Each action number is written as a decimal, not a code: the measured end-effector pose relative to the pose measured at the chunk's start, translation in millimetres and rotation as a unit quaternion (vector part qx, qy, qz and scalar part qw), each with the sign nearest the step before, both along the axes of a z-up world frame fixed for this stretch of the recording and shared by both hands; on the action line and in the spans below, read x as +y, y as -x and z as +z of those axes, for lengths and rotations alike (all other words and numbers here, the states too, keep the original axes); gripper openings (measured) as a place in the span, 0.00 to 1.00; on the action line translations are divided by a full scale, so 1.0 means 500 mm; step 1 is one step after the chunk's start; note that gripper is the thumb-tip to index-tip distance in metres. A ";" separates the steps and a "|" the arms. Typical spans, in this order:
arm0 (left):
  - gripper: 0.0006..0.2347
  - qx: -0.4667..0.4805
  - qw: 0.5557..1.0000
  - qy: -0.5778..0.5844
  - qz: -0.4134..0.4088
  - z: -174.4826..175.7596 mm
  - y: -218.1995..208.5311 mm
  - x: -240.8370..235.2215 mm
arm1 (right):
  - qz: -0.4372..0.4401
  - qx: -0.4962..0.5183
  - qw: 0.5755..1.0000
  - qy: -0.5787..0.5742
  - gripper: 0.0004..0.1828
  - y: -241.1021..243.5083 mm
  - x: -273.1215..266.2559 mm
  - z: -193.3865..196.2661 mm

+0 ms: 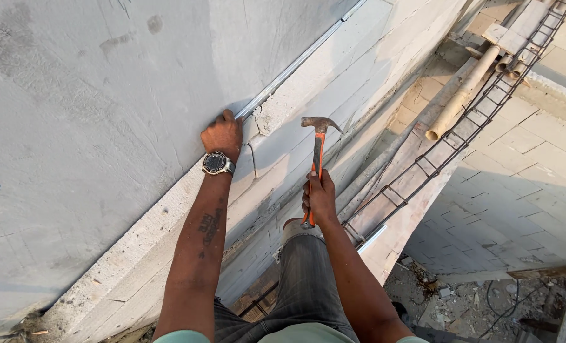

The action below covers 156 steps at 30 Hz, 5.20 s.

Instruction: The person cuts a long metal strip with pliers, then carries it to a wall and hammers it into place along a horizontal groove. They continue hammering the strip along the wall, adjusting its position as needed.

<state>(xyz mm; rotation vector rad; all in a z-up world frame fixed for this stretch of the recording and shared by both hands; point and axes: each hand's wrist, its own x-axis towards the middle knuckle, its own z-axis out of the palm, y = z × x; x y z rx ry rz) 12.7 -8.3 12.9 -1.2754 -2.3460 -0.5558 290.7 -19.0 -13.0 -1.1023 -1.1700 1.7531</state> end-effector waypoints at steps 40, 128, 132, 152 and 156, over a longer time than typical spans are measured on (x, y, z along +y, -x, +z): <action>0.25 0.076 0.978 0.138 -0.136 -0.003 -0.095 0.002 | -0.063 -0.282 0.869 -0.402 0.15 0.025 0.234 0.076; 0.23 -0.062 0.921 -0.376 0.074 -0.031 -0.241 -0.712 | 0.197 -0.138 0.634 -0.735 0.11 0.067 -0.152 0.026; 0.17 -0.003 0.955 -0.254 0.153 -0.055 -0.146 -0.762 | 0.253 -0.092 0.522 -0.809 0.12 0.254 -0.244 0.111; 0.11 0.019 0.927 -0.247 0.282 -0.183 0.080 -0.766 | 0.167 -0.053 0.521 -0.835 0.06 0.500 -0.330 0.013; 0.08 0.021 0.942 -0.233 0.241 -0.164 0.083 -0.799 | 0.173 -0.107 0.540 -0.817 0.07 0.472 -0.306 0.014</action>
